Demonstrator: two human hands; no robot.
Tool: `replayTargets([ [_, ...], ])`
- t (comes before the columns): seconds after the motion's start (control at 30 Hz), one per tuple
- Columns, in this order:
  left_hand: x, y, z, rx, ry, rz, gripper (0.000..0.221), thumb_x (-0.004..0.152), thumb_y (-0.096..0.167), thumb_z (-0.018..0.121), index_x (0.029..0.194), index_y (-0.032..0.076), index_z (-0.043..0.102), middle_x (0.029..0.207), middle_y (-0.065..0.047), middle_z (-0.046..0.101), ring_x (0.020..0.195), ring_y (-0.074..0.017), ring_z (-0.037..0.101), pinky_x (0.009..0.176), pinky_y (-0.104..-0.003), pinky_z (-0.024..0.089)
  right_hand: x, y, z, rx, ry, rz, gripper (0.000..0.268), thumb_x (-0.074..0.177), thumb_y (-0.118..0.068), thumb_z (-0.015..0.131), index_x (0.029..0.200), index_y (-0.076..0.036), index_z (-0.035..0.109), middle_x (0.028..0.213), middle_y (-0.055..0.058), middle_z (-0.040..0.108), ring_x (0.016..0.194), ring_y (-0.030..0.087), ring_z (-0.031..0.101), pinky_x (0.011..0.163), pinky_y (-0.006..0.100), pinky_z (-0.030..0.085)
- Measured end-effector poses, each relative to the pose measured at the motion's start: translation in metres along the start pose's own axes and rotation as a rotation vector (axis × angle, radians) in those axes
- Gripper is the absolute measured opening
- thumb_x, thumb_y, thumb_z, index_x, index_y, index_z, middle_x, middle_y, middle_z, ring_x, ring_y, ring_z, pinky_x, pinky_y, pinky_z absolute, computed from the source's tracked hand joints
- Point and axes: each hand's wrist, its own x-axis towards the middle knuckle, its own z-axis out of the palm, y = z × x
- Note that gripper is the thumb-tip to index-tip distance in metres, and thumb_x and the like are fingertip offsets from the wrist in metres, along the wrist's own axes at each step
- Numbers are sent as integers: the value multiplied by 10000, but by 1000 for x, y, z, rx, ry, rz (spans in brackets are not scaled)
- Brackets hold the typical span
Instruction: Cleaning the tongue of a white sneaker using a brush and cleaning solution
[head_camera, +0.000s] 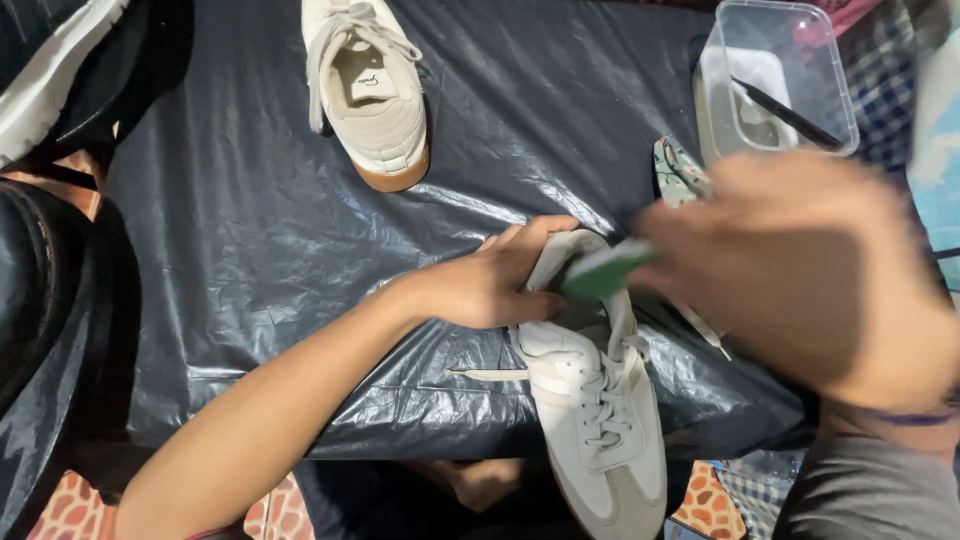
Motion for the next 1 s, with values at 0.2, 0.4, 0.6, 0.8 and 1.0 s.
replayTargets([
  [0.2,-1,2,0,-13,31,29,763,824,194,636,1505,105,303,1428,-152,461,1318,-325,452,1073,-449,383,16,-10,4,68,202,-75,354,875,-513,747,926,-252,514,730,-139,595,742,110,522,706,269,453],
  [0.4,2,2,0,33,35,60,708,838,225,599,1493,145,341,1419,-104,488,1301,-287,463,1061,-413,363,-1,-4,-2,-279,75,6,429,1057,-744,515,906,-344,489,830,-231,622,846,32,548,856,212,456],
  [0.6,1,-2,0,18,56,122,648,823,181,601,1436,110,401,1325,-109,530,1242,-277,481,1069,-406,341,25,-8,24,-19,208,-126,391,862,-597,698,973,-268,516,659,-116,598,829,113,574,780,283,460],
  [0.8,3,-1,-2,20,44,106,622,836,178,568,1430,91,405,1309,-112,511,1217,-274,471,1061,-390,341,-4,24,10,25,145,62,365,998,-630,717,1021,-280,616,792,-179,664,807,99,587,798,266,492],
  [1.0,4,0,-3,-59,41,174,529,801,86,505,1328,52,470,1250,-133,536,1160,-289,484,1051,-427,345,22,2,15,-14,319,-144,374,939,-597,698,952,-266,524,749,-147,549,818,116,487,775,274,440],
])
